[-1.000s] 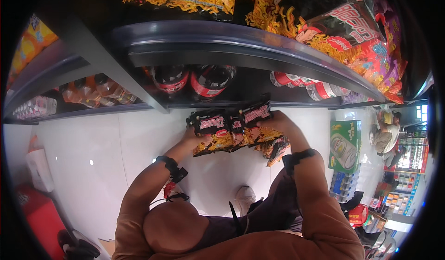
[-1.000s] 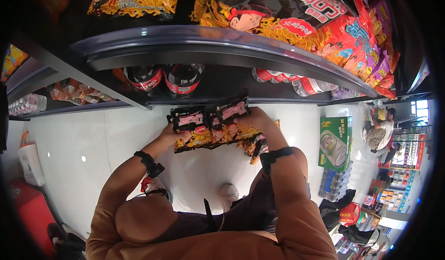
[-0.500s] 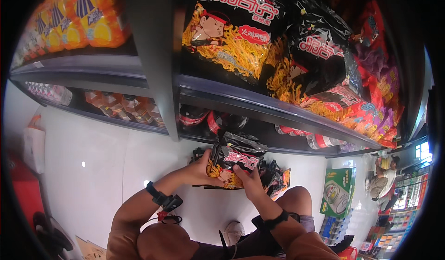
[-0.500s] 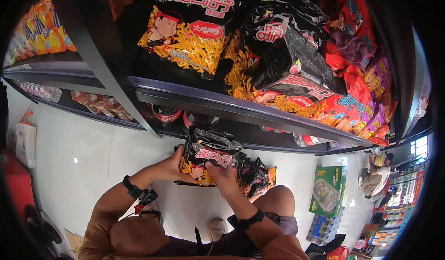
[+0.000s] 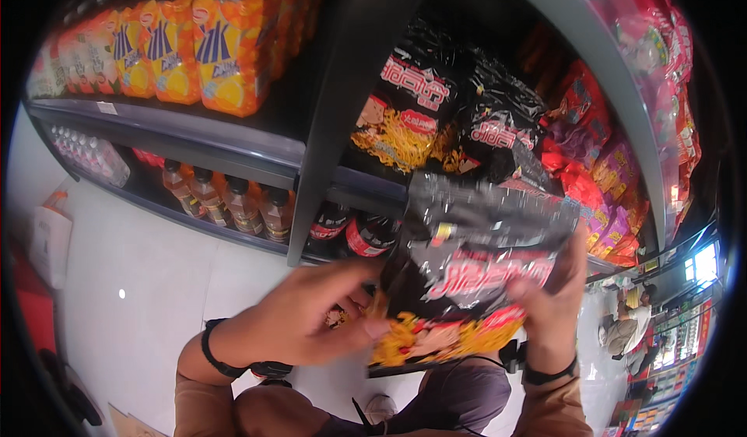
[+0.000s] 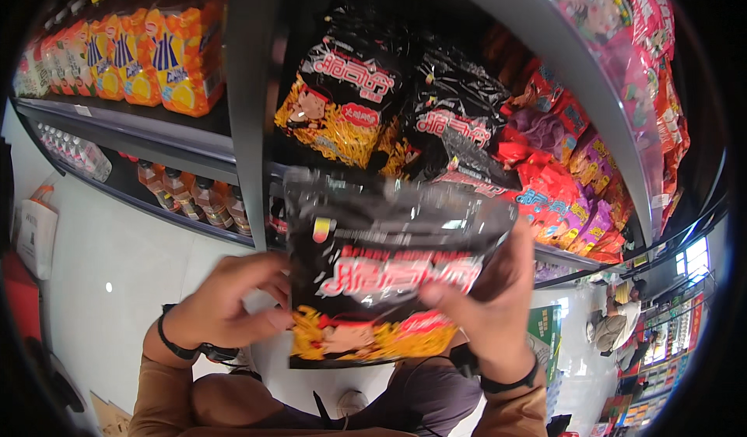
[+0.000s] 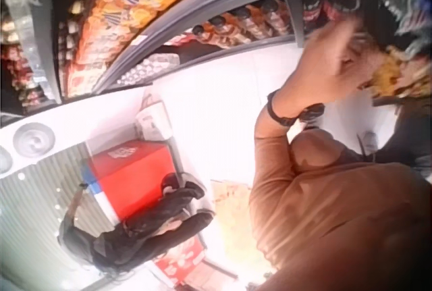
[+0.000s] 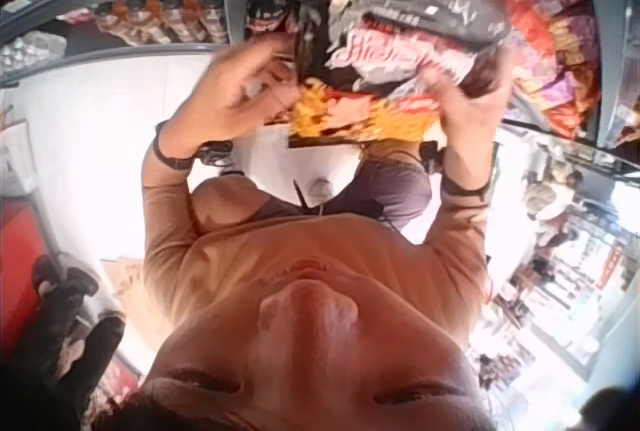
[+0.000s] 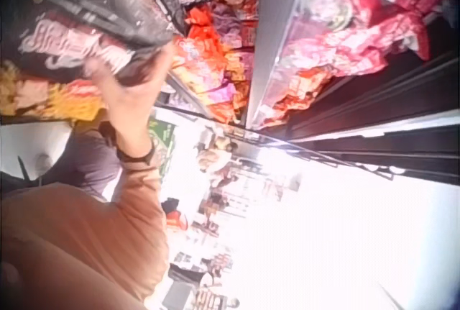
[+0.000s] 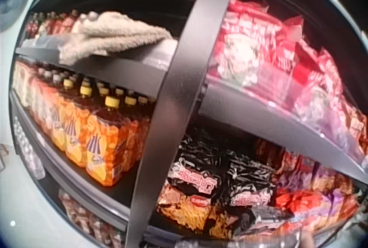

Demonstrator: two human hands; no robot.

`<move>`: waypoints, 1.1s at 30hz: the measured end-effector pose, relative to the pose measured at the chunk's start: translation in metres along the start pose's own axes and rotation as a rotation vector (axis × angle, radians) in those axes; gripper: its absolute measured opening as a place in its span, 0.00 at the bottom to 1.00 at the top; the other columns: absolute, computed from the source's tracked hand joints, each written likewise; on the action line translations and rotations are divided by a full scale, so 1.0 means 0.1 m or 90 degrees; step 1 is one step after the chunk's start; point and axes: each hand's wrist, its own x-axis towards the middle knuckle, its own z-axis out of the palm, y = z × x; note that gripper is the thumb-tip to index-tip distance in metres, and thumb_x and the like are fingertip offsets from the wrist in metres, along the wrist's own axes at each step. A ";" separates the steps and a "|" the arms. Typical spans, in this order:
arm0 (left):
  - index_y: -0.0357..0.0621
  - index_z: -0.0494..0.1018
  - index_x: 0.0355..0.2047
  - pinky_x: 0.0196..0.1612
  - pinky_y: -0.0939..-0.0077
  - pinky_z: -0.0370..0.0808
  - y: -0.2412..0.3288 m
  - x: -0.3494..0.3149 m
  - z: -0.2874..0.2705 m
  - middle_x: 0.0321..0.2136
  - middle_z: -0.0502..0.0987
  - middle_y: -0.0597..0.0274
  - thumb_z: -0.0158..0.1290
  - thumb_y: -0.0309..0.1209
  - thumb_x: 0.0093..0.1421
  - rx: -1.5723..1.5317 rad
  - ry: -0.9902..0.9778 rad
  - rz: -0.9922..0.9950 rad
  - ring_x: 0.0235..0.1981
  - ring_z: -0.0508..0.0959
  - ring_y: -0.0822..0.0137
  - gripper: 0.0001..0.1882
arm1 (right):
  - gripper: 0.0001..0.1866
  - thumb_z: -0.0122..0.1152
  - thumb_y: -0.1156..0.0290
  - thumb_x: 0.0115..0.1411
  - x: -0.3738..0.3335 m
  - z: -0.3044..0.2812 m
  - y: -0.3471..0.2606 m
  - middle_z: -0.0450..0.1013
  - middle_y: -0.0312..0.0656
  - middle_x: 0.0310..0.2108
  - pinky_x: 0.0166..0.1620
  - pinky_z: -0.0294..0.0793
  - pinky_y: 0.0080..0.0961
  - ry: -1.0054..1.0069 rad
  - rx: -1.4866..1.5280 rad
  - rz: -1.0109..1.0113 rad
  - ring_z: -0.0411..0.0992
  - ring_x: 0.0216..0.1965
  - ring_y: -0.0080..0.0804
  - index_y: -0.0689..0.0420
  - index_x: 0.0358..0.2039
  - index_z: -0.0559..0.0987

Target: The person takes individual packets of instant noodles from a pile on the floor and places them onto a grocery shelf, occasionally wiping the shelf surface with a cloth.

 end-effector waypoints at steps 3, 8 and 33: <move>0.33 0.71 0.44 0.30 0.81 0.74 0.12 0.00 -0.31 0.32 0.78 0.54 0.51 0.29 0.59 0.078 0.285 0.071 0.27 0.78 0.72 0.14 | 0.35 0.69 0.82 0.42 0.39 0.09 -0.28 0.69 0.43 0.48 0.56 0.64 0.28 -0.045 0.003 -0.016 0.67 0.50 0.31 0.63 0.52 0.63; 0.37 0.73 0.37 0.27 0.85 0.68 0.15 0.34 -1.05 0.24 0.74 0.65 0.42 0.35 0.65 0.044 0.427 0.054 0.25 0.72 0.78 0.15 | 0.33 0.66 0.78 0.49 0.94 0.30 -0.47 0.70 0.44 0.43 0.46 0.72 0.23 0.014 -0.024 0.024 0.71 0.43 0.27 0.67 0.53 0.61; 0.38 0.71 0.43 0.27 0.81 0.72 0.04 1.57 -1.22 0.30 0.76 0.62 0.64 0.39 0.50 0.328 -0.068 -0.142 0.27 0.73 0.76 0.25 | 0.21 0.62 0.76 0.43 1.13 0.41 0.03 0.67 0.50 0.44 0.51 0.67 0.35 -0.180 -0.666 -0.625 0.67 0.48 0.46 0.60 0.41 0.74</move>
